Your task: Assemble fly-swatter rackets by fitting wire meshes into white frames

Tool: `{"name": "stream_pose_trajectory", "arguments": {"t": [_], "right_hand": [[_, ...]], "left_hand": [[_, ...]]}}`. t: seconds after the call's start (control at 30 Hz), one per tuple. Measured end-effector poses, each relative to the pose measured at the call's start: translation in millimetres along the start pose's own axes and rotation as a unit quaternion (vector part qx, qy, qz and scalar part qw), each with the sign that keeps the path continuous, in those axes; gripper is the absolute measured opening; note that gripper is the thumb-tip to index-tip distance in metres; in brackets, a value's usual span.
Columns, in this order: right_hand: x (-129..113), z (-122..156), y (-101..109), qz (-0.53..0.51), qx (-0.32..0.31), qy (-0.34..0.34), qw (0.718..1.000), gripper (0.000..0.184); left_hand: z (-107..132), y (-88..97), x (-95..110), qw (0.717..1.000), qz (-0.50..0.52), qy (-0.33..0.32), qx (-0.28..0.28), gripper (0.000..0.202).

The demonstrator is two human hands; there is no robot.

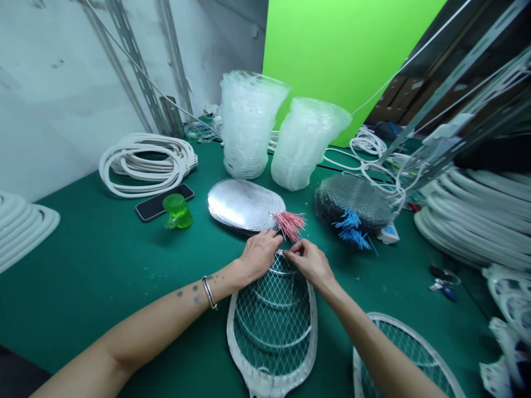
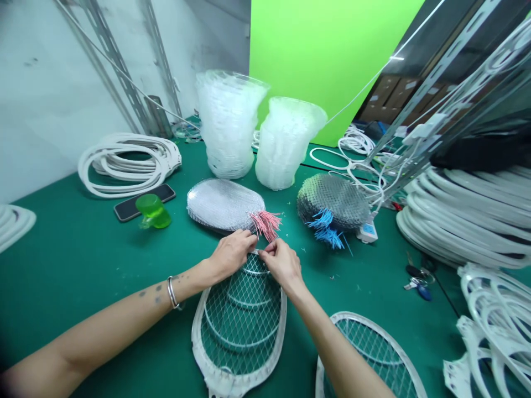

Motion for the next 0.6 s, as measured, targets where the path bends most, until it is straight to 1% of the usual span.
{"name": "stream_pose_trajectory", "arguments": {"t": [0.1, 0.27, 0.4, 0.5, 0.6], "right_hand": [[6.7, -14.6, -6.8, 0.015, -0.030, -0.012, 0.999, 0.022], [7.6, -12.1, -9.3, 0.020, -0.057, -0.004, 0.998, 0.025], [3.8, -8.7, -9.0, 0.026, -0.050, 0.008, 0.998, 0.026], [-0.1, -9.9, -8.2, 0.030, -0.034, 0.019, 0.999, 0.026], [-5.6, -8.5, -2.8, 0.019, -0.009, 0.039, 0.999, 0.025]], "left_hand": [[-1.0, -1.3, -1.8, 1.000, 0.006, -0.011, -0.011, 0.016], [-0.6, -6.3, -2.8, 0.999, 0.018, -0.033, -0.028, 0.026], [0.5, -9.6, -6.1, 0.998, 0.035, -0.045, -0.024, 0.029], [-1.0, -10.1, -8.8, 0.997, 0.054, -0.049, -0.019, 0.024], [-2.7, -5.8, -9.6, 0.997, 0.069, -0.041, -0.011, 0.017]]}}
Point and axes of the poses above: each hand's wrist, its own z-axis away from the middle knuckle, its own y-axis out of the back of the hand, x = y × z, the point moved 5 cm from there along -z, towards the middle knuckle, and after that the axes turned 11 degrees about y, right-handed, at the moved point
